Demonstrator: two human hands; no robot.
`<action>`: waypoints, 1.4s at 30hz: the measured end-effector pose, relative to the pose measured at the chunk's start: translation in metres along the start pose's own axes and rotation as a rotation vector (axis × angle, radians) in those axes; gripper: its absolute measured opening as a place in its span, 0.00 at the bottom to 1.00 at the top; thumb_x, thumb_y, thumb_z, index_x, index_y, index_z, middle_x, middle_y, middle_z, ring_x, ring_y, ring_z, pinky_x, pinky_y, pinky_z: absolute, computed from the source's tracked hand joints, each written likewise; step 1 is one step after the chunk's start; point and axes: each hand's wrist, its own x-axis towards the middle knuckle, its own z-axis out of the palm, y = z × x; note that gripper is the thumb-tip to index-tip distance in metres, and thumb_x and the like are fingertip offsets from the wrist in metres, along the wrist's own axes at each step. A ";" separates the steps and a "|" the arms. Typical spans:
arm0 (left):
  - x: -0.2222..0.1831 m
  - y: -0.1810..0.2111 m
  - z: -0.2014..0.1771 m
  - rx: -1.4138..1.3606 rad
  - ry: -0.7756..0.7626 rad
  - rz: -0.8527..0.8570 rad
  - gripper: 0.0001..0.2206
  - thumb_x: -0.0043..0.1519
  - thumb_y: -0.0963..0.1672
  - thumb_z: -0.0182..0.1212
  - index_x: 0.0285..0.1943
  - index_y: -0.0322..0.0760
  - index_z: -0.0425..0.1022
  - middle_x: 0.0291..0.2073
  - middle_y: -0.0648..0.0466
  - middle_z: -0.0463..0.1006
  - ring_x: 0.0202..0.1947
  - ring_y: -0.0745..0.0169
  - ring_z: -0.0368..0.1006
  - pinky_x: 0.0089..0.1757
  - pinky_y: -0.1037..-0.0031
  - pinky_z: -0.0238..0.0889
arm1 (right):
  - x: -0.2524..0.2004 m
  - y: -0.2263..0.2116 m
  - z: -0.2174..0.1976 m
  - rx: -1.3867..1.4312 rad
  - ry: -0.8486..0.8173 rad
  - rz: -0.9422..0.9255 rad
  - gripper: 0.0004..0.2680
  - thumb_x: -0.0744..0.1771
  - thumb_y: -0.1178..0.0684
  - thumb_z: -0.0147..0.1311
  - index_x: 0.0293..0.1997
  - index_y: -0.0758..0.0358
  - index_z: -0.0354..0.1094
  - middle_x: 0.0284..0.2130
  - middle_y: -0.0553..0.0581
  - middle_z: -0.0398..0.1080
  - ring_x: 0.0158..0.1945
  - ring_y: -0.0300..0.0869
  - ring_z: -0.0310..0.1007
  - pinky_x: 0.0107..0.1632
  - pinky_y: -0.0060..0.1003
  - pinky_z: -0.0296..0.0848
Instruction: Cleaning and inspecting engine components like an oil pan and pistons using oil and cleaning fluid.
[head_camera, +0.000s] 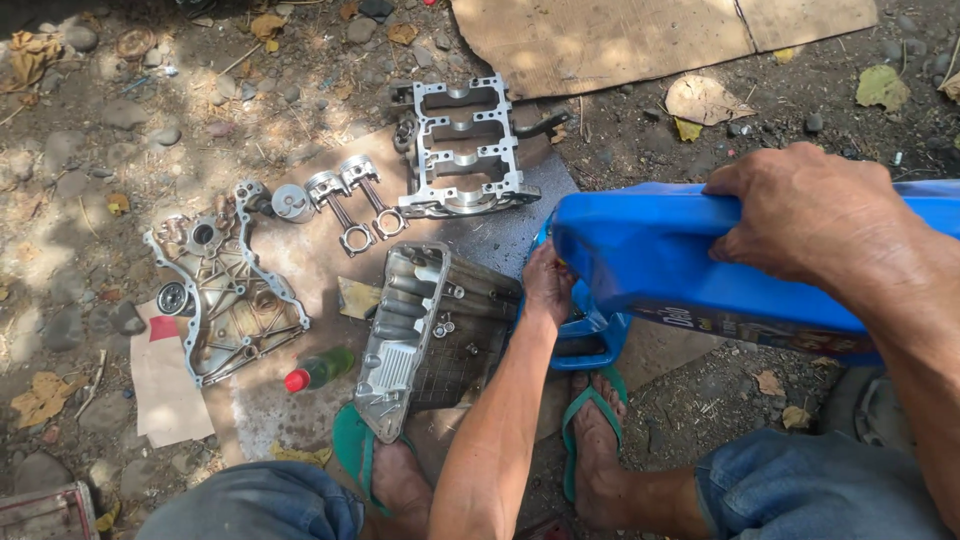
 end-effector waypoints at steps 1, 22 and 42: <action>-0.010 0.006 0.008 0.050 -0.046 -0.024 0.15 0.59 0.46 0.66 0.53 0.38 0.74 0.36 0.55 0.73 0.37 0.64 0.66 0.43 0.68 0.60 | 0.000 0.000 -0.001 -0.023 0.006 0.007 0.22 0.61 0.47 0.67 0.62 0.39 0.70 0.45 0.54 0.84 0.37 0.48 0.91 0.42 0.45 0.91; 0.007 -0.005 -0.020 0.098 -0.161 0.001 0.10 0.63 0.40 0.64 0.51 0.28 0.78 0.34 0.49 0.78 0.31 0.64 0.72 0.36 0.75 0.70 | 0.033 0.047 0.041 0.065 0.108 -0.053 0.29 0.55 0.41 0.74 0.64 0.33 0.70 0.47 0.49 0.83 0.44 0.48 0.87 0.52 0.46 0.84; -0.021 0.023 0.024 0.156 -0.128 0.173 0.16 0.61 0.47 0.63 0.54 0.33 0.74 0.52 0.47 0.72 0.60 0.53 0.61 0.64 0.53 0.45 | 0.049 0.067 0.047 0.536 0.014 -0.048 0.26 0.57 0.60 0.77 0.61 0.57 0.75 0.46 0.69 0.82 0.40 0.62 0.86 0.49 0.55 0.83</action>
